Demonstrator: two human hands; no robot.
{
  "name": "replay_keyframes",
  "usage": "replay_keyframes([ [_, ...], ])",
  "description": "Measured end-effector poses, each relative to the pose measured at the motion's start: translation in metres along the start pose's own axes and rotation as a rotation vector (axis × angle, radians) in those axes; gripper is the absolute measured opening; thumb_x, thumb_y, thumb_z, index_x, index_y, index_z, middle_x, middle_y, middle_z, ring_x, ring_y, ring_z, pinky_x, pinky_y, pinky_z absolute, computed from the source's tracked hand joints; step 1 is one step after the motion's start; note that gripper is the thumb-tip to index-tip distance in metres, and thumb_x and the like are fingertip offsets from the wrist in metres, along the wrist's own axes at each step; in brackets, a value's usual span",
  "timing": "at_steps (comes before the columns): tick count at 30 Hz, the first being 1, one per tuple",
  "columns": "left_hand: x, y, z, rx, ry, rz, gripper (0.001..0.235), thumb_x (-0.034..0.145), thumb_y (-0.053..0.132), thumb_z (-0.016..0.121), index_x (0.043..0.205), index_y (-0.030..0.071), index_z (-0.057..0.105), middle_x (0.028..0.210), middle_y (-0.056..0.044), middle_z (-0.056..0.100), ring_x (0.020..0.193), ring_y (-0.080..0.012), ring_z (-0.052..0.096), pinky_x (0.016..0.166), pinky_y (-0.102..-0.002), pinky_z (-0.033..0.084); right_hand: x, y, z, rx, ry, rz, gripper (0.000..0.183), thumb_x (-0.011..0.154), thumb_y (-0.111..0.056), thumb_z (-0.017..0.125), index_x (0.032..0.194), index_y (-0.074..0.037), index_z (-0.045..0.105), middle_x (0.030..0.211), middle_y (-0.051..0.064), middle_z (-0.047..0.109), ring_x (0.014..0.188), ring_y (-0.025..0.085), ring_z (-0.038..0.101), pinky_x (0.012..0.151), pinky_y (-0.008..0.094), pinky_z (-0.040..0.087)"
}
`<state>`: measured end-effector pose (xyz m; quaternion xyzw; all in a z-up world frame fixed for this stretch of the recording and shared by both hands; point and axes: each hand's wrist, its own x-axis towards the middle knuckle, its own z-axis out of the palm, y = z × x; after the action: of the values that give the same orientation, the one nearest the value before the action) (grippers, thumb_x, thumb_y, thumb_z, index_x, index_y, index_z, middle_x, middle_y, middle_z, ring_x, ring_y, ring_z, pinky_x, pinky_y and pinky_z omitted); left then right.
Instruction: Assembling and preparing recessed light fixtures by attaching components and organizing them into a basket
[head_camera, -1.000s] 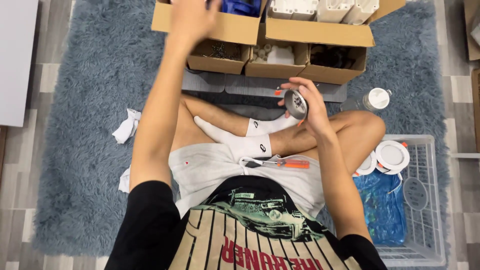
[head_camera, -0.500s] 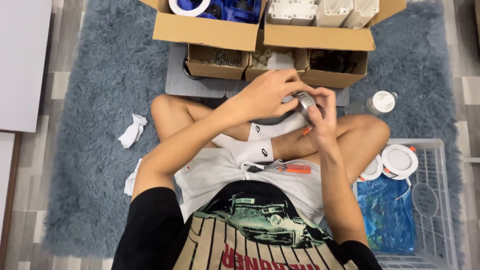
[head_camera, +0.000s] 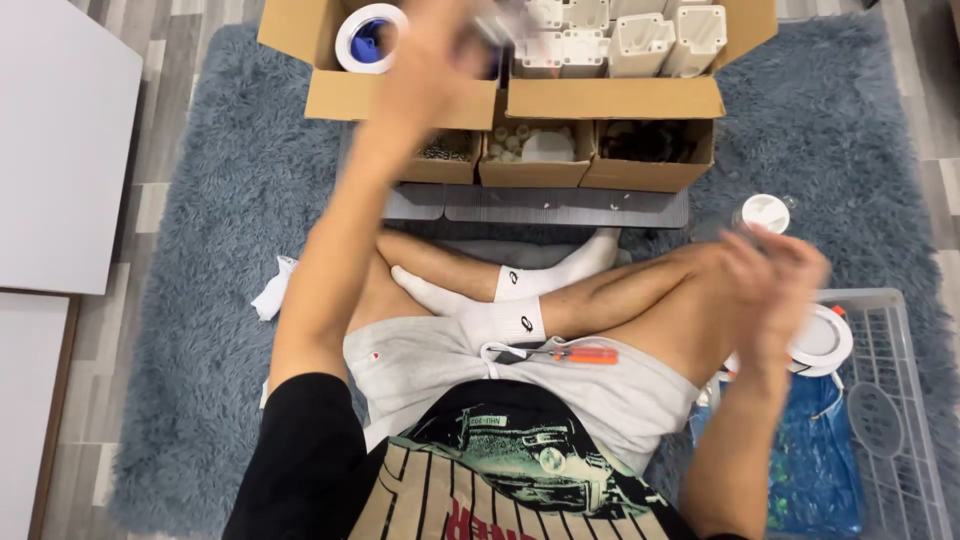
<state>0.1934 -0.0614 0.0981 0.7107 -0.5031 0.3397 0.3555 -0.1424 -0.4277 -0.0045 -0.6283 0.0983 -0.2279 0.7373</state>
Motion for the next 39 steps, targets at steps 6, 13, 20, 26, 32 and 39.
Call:
replay_keyframes([
  [6,-0.036,-0.080,0.021,0.399,-0.076,-0.406,0.032,0.101,0.024,0.077,0.126,0.005,0.072,0.110,-0.023,0.068,0.090,-0.0378,0.068,0.078,-0.048,0.060,-0.030,0.033,-0.134,-0.169,0.405,-0.070,0.034,0.125,-0.047,0.050,0.143,-0.020,0.040,0.151,0.011,0.056,0.136,0.027,0.068,0.108,0.032,0.060],
  [13,-0.065,-0.092,0.049,0.373,-0.301,-0.432,0.024,0.104,0.031,0.079,0.110,0.008,0.082,0.140,-0.014,0.059,0.106,-0.0376,0.071,0.091,-0.047,0.060,-0.078,0.106,-0.235,-0.638,0.516,-0.037,0.022,0.134,-0.020,0.058,0.139,-0.004,0.043,0.129,0.016,0.055,0.108,0.022,0.061,0.084,0.034,0.053],
  [20,-0.051,-0.022,0.015,0.292,-0.374,-0.465,0.029,0.105,0.028,0.073,0.126,0.009,0.077,0.143,-0.015,0.063,0.126,-0.0335,0.063,0.110,-0.057,0.050,-0.090,0.211,-0.283,-1.206,0.410,0.308,0.078,0.106,-0.039,0.081,0.148,0.019,0.050,0.131,0.046,0.060,0.117,0.057,0.063,0.101,0.058,0.051],
  [26,-0.072,0.127,-0.021,-0.083,-0.275,-0.232,0.008,0.097,0.014,0.074,0.102,0.009,0.077,0.115,-0.005,0.078,0.108,-0.0231,0.072,0.097,-0.040,0.052,-0.086,0.188,-0.240,-1.209,0.517,0.305,0.071,0.103,-0.042,0.083,0.144,0.009,0.057,0.135,0.044,0.050,0.123,0.058,0.049,0.108,0.061,0.042],
  [32,-0.141,0.184,-0.009,-0.279,-0.366,-0.377,0.015,0.097,0.021,0.078,0.108,0.012,0.081,0.117,0.000,0.077,0.103,-0.0217,0.070,0.094,-0.035,0.051,-0.069,0.235,-0.321,-1.053,0.742,0.009,0.036,0.107,-0.029,0.093,0.108,0.003,0.077,0.084,0.015,0.068,0.070,0.024,0.064,0.065,0.038,0.059],
  [39,-0.145,0.226,-0.007,-0.480,-0.349,-0.337,0.015,0.098,0.013,0.072,0.107,0.004,0.079,0.112,-0.007,0.079,0.100,-0.0269,0.073,0.093,-0.039,0.056,-0.060,0.164,-0.272,-0.341,0.783,-0.051,0.036,0.095,0.005,0.064,0.120,-0.017,0.049,0.118,0.017,0.064,0.092,0.022,0.077,0.064,0.032,0.070],
])
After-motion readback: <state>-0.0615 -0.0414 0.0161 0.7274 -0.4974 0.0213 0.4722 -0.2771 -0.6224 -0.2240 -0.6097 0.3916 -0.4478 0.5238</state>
